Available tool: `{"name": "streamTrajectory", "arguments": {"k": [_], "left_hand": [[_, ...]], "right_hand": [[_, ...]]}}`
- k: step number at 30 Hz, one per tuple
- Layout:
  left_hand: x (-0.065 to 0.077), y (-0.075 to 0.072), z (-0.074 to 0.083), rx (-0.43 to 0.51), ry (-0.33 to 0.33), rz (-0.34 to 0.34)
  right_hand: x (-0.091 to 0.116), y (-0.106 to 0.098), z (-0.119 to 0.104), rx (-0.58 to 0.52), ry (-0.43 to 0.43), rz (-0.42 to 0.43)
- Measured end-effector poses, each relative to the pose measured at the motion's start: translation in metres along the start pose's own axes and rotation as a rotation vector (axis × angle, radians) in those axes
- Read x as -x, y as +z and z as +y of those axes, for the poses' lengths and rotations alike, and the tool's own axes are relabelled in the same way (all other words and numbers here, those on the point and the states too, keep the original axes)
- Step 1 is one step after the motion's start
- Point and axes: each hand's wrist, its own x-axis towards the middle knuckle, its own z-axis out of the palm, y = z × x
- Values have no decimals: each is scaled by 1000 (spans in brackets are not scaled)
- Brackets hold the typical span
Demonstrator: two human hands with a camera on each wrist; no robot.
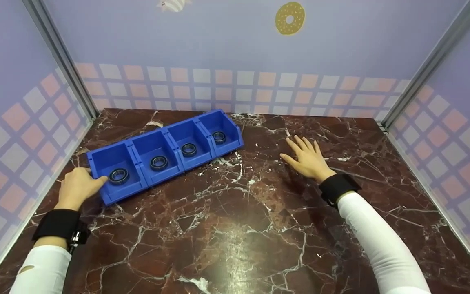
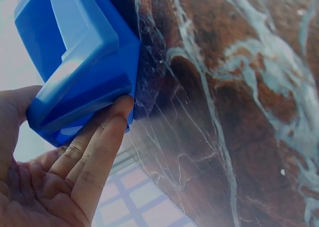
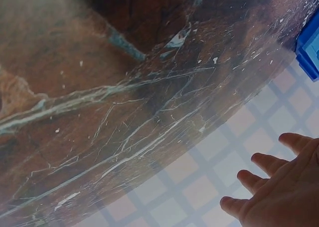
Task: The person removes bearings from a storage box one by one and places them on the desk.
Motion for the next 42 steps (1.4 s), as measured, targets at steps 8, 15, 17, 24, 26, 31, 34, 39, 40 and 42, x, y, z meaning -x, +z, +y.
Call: {"name": "streamTrajectory", "arguments": {"k": [8,15,17,24,26,31,34,39,40,42], "left_hand": [[-3,1,8,-1,10,-33],[-1,5,8,-3,30,-48],[0,6,10,-5,36,-52],[-3,9,21,-2,77,-31],[-4,10,24,0,80,-37],[-7,12,28,10,96,-52],[-8,13,29,18,108,-51],[-9,15,33,18,107,-74],[-9,15,34,17,106,-81],[-10,16,35,18,105,-88]], "right_hand": [[0,-2,0,9,-2,4],[-4,4,-3,20,-15,-20],[-4,4,-4,27,-16,-23],[-3,2,-5,33,-14,-8],[-3,2,-5,33,-11,-11],[-4,2,-6,23,-6,-9],[-5,3,-6,25,-3,-6],[-5,4,-7,33,-5,4],[-5,4,-7,31,-5,4],[-6,4,-8,28,-8,1]]}}
